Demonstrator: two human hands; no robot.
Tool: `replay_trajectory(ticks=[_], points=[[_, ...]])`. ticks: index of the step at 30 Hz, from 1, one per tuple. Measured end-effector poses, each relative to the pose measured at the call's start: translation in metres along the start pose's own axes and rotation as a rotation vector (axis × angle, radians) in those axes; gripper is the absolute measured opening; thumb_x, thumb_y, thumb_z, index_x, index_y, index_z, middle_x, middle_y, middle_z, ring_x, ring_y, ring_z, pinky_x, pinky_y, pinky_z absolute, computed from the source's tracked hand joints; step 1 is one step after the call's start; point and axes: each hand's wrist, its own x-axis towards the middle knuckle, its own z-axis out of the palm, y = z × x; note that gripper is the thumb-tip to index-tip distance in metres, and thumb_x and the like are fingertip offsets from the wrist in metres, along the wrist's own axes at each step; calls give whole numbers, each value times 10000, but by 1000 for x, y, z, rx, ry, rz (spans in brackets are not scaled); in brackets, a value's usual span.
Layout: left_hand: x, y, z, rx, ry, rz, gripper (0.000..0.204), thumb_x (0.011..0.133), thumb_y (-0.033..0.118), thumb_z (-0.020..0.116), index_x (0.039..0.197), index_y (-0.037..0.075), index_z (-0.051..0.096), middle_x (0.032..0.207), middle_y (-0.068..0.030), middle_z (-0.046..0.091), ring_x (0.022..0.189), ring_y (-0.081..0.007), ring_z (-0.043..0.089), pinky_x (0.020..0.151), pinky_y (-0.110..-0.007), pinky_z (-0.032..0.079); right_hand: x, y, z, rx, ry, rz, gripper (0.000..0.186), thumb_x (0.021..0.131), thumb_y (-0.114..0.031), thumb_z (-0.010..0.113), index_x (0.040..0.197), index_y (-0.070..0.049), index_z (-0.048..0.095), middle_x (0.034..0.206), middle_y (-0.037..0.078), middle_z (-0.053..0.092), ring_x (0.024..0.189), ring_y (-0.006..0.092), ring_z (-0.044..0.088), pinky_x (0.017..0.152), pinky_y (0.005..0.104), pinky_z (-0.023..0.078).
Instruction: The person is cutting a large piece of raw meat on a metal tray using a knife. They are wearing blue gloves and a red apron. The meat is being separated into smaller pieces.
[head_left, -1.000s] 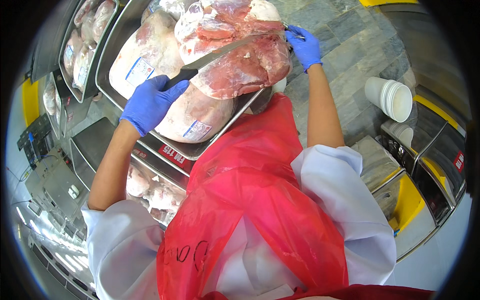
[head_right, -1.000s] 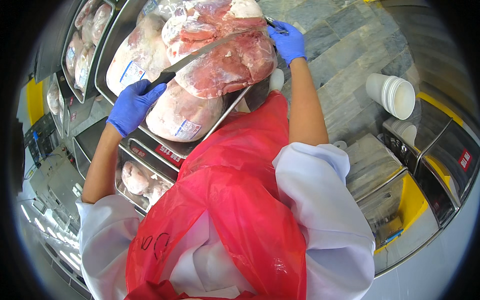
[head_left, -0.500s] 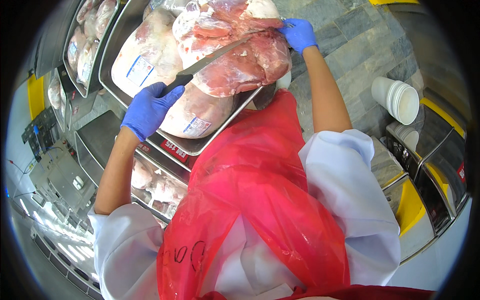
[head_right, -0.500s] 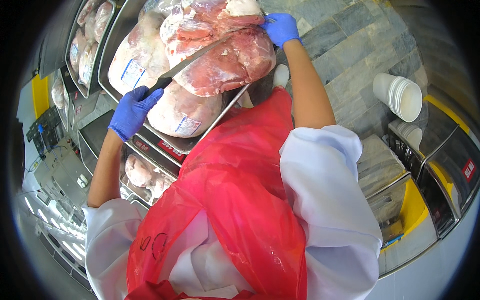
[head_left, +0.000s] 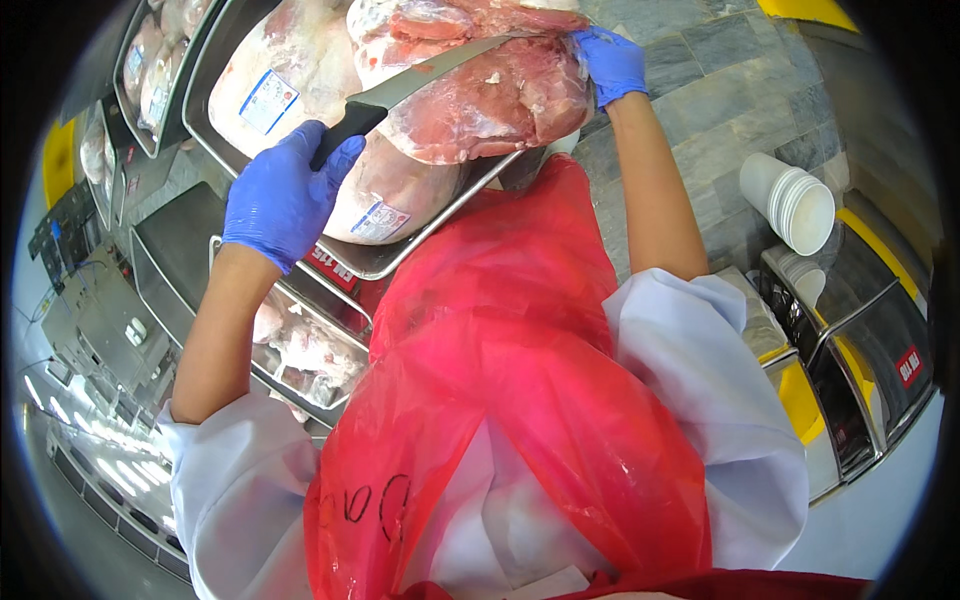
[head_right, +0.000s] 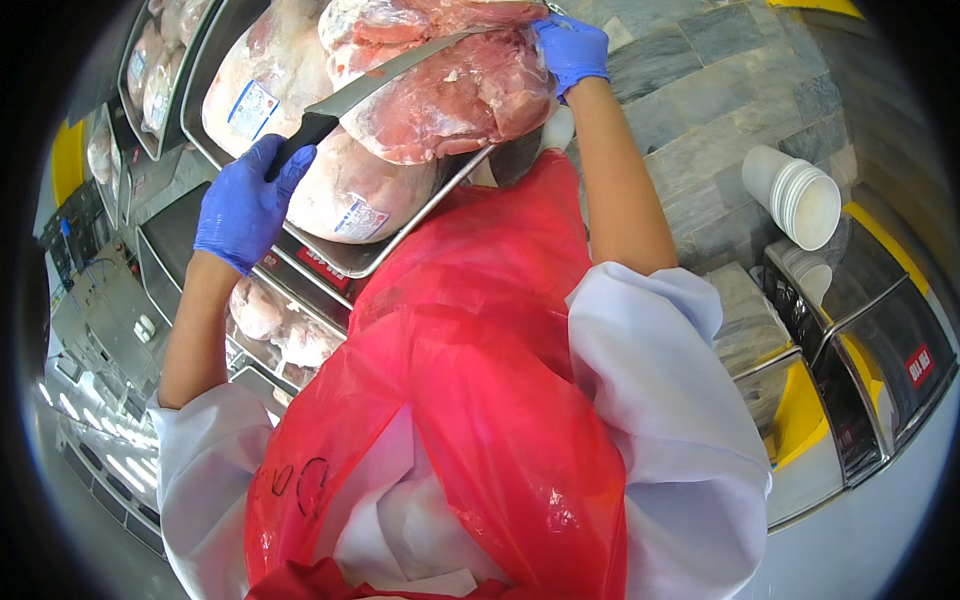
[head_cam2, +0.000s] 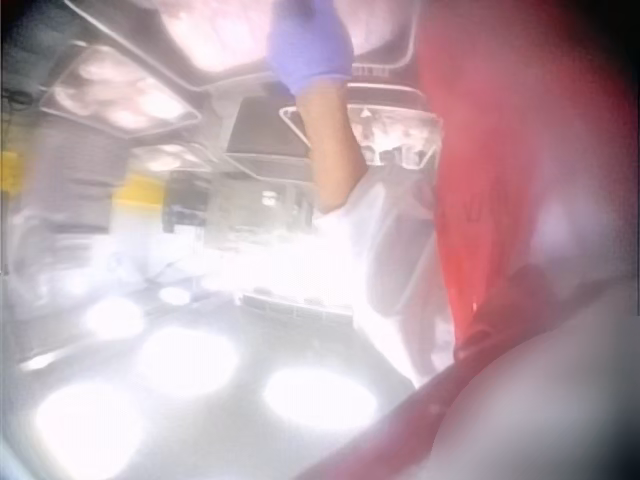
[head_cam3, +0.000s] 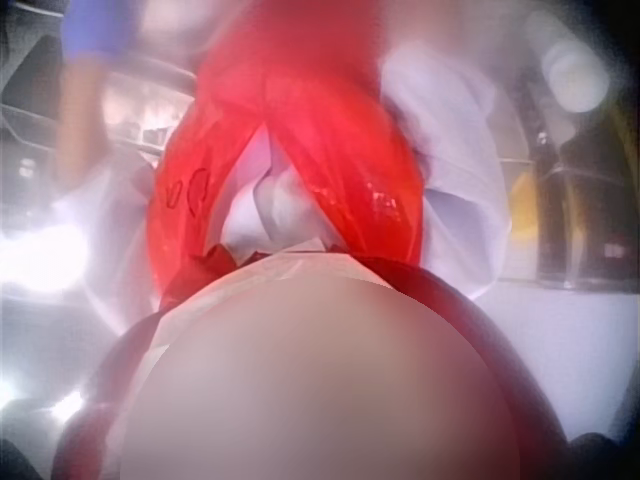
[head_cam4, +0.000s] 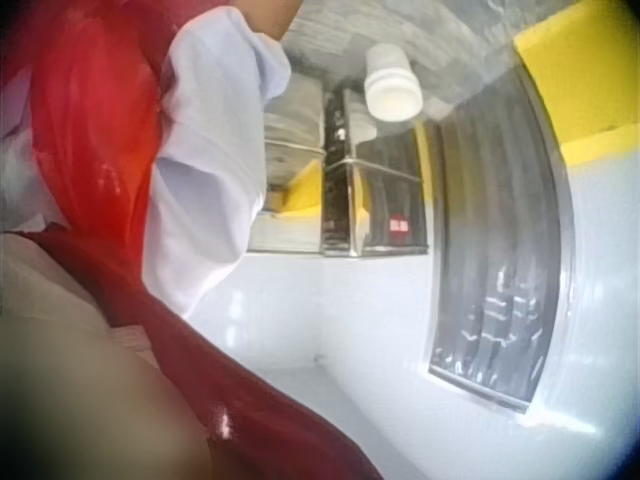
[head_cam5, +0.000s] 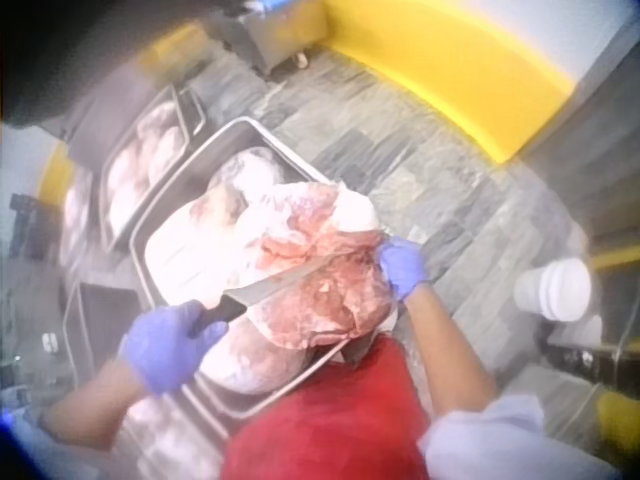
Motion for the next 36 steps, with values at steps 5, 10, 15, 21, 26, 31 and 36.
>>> replay_trajectory(ticks=[5, 10, 15, 21, 26, 31, 36], points=[[6, 8, -12, 38, -77, 14, 535, 960, 510, 521, 1122, 11, 626, 988, -270, 662, 958, -434, 632, 802, -472, 499, -17, 1, 16, -216, 172, -119, 193, 859, -178, 684, 915, -4, 746, 779, 131, 712, 678, 199, 649, 665, 333, 512], [19, 25, 9, 88, -49, -48, 510, 973, 508, 486, 1092, 30, 618, 995, -270, 661, 967, -441, 625, 828, -496, 491, -33, -7, 30, -333, 339, -304, 208, 860, -173, 669, 934, 12, 731, 859, 209, 710, 749, 318, 680, 710, 375, 517], [5, 24, 97, -98, 59, -138, 471, 962, 511, 502, 1034, 48, 543, 919, -273, 655, 885, -466, 624, 758, -538, 490, -32, 1, 30, -325, 355, -311, 193, 852, -150, 679, 942, 12, 736, 865, 204, 715, 761, 299, 685, 720, 376, 519], [2, 41, 179, -394, 92, -226, 472, 966, 462, 520, 1181, 45, 481, 951, -298, 655, 857, -493, 628, 752, -547, 491, -37, 5, 27, -227, 379, -213, 174, 838, -112, 689, 937, 22, 740, 842, 172, 727, 749, 239, 683, 721, 353, 525], [1, 39, 189, -562, 76, -205, 544, 962, 485, 530, 1266, 36, 486, 1029, -319, 643, 951, -484, 622, 806, -524, 486, -27, 10, 22, -173, 354, -196, 172, 842, -104, 680, 943, 20, 744, 832, 145, 734, 746, 208, 681, 722, 339, 529], [-27, 9, 128, -785, 21, -250, 437, 945, 401, 626, 1185, 36, 603, 950, -221, 663, 846, -292, 631, 784, -380, 498, -24, -3, 15, -233, 231, -167, 181, 847, -114, 682, 946, 24, 743, 824, 120, 735, 742, 183, 673, 717, 323, 528], [-54, -24, 53, -408, 291, 117, 446, 921, 188, 685, 1345, 108, 575, 1075, -166, 702, 944, -215, 689, 810, -335, 514, -30, -2, 11, -238, 259, -150, 190, 855, -135, 673, 941, 20, 743, 837, 109, 735, 751, 174, 668, 719, 312, 525]])
